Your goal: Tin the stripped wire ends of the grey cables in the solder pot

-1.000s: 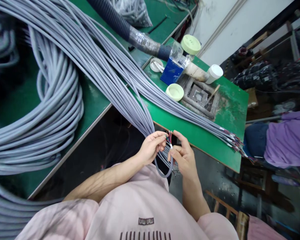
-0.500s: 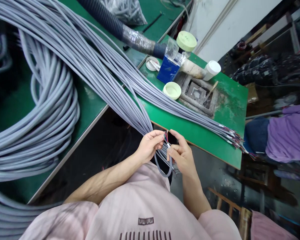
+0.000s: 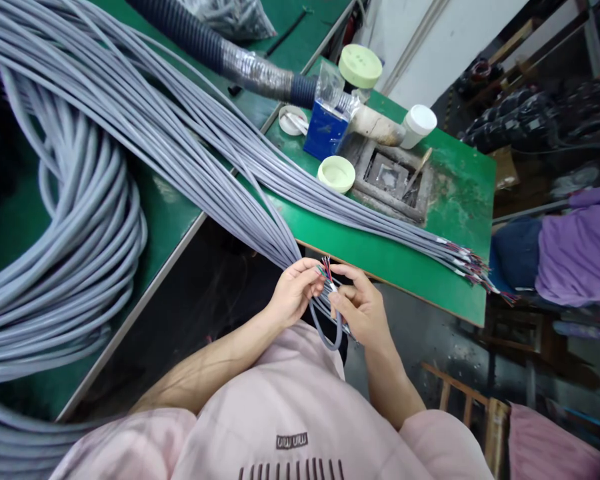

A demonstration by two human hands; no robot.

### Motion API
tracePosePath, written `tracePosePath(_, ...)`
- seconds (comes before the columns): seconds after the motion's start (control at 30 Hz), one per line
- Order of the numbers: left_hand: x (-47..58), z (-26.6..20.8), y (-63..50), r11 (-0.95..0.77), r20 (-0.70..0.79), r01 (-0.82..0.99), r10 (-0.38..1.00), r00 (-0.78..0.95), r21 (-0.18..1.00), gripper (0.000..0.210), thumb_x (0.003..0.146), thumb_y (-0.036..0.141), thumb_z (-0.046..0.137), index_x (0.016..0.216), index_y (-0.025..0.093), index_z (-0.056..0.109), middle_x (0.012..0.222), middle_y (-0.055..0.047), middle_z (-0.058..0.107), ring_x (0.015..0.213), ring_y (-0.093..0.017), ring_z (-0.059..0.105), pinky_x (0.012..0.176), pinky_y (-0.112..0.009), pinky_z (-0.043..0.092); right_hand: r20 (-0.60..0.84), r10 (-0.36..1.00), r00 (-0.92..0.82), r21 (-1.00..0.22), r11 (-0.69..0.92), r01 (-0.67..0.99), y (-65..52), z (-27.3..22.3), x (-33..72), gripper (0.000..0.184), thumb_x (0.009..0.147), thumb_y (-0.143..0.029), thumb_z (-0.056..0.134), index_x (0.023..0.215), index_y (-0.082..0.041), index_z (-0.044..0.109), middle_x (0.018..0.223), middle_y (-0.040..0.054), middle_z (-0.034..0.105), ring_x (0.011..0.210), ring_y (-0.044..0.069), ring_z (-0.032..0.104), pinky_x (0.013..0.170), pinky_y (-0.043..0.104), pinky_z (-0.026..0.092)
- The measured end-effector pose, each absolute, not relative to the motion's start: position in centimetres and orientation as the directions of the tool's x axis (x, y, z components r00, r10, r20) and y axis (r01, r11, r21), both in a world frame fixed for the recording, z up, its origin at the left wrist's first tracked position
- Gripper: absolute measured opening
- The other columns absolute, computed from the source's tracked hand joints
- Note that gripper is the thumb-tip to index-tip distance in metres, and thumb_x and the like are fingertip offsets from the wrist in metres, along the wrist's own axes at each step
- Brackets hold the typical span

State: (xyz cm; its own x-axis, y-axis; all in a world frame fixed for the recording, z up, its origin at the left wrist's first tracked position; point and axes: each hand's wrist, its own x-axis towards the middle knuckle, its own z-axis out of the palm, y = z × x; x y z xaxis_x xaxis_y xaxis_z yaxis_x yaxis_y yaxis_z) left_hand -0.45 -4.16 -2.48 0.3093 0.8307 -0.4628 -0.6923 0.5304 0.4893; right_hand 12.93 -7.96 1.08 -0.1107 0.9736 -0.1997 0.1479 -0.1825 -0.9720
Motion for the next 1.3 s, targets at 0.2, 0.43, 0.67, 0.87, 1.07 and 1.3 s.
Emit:
tracePosePath(0.2,-0.48,-2.41,-4.13,0.524,-0.452,-0.696,0.836,0.311,0.491,0.029,0.061,0.03,0.081,0.074,0.014,0.062,0.057,0.002,0.063,0.049,-0.006,0.055,0.048,-0.015,0.043,-0.155,0.981,-0.115,-0.961,-0.123,0.248,-8.05,0.95,12.85,0.038,0.087,-0.027,0.056,0.125,-0.025,0.058,0.054,-0.0064,0.052,0.047,0.009,0.051,0.047,0.021,0.041)
tracePosePath(0.43,-0.34,-2.78,-4.19,0.529,-0.433,-0.724,0.833,0.344,0.443,0.029,0.06,0.028,0.083,0.075,0.013,0.063,0.06,0.001,0.066,0.051,-0.008,0.061,0.05,-0.015,0.051,-0.056,0.988,-0.143,-0.906,0.01,0.423,-7.91,1.54,12.88,0.039,0.088,-0.023,0.053,0.126,-0.022,0.059,0.055,-0.0067,0.054,0.048,0.008,0.048,0.052,0.022,0.043)
tracePosePath(0.67,-0.42,-2.85,-4.17,0.515,-0.411,-0.743,0.843,0.347,0.428,0.027,0.062,0.026,0.083,0.076,0.013,0.064,0.064,0.0,0.068,0.054,-0.009,0.065,0.051,-0.017,0.055,0.018,0.989,-0.146,-0.859,0.09,0.504,-7.82,1.68,12.86,0.034,0.089,-0.023,0.052,0.122,-0.02,0.062,0.055,-0.0064,0.055,0.046,0.007,0.046,0.048,0.02,0.04)
tracePosePath(0.87,-0.4,-2.88,-4.2,0.503,-0.41,-0.758,0.847,0.338,0.415,0.025,0.063,0.024,0.082,0.076,0.013,0.063,0.066,0.0,0.069,0.054,-0.01,0.065,0.052,-0.017,0.055,0.054,0.989,-0.135,-0.828,0.12,0.548,-8.07,1.56,12.66,0.032,0.09,-0.024,0.052,0.12,-0.021,0.062,0.055,-0.0069,0.054,0.046,0.008,0.048,0.05,0.02,0.041)
tracePosePath(1.07,-0.28,-2.71,-4.13,0.506,-0.41,-0.76,0.845,0.342,0.408,0.025,0.062,0.024,0.082,0.074,0.013,0.063,0.063,0.0,0.068,0.053,-0.009,0.063,0.051,-0.016,0.054,0.098,0.989,-0.109,-0.802,0.143,0.58,-8.2,1.46,12.74,0.032,0.089,-0.023,0.054,0.12,-0.02,0.06,0.053,-0.0081,0.051,0.047,0.008,0.047,0.051,0.02,0.041)
tracePosePath(1.3,-0.19,-2.51,-4.18,0.51,-0.386,-0.763,0.847,0.365,0.397,0.024,0.062,0.025,0.082,0.073,0.013,0.064,0.06,0.001,0.067,0.052,-0.009,0.063,0.051,-0.016,0.055,0.174,0.976,-0.133,-0.748,0.219,0.627,-8.24,1.64,12.94,0.036,0.088,-0.02,0.054,0.124,-0.02,0.057,0.055,-0.0083,0.049,0.047,0.007,0.045,0.051,0.019,0.042)
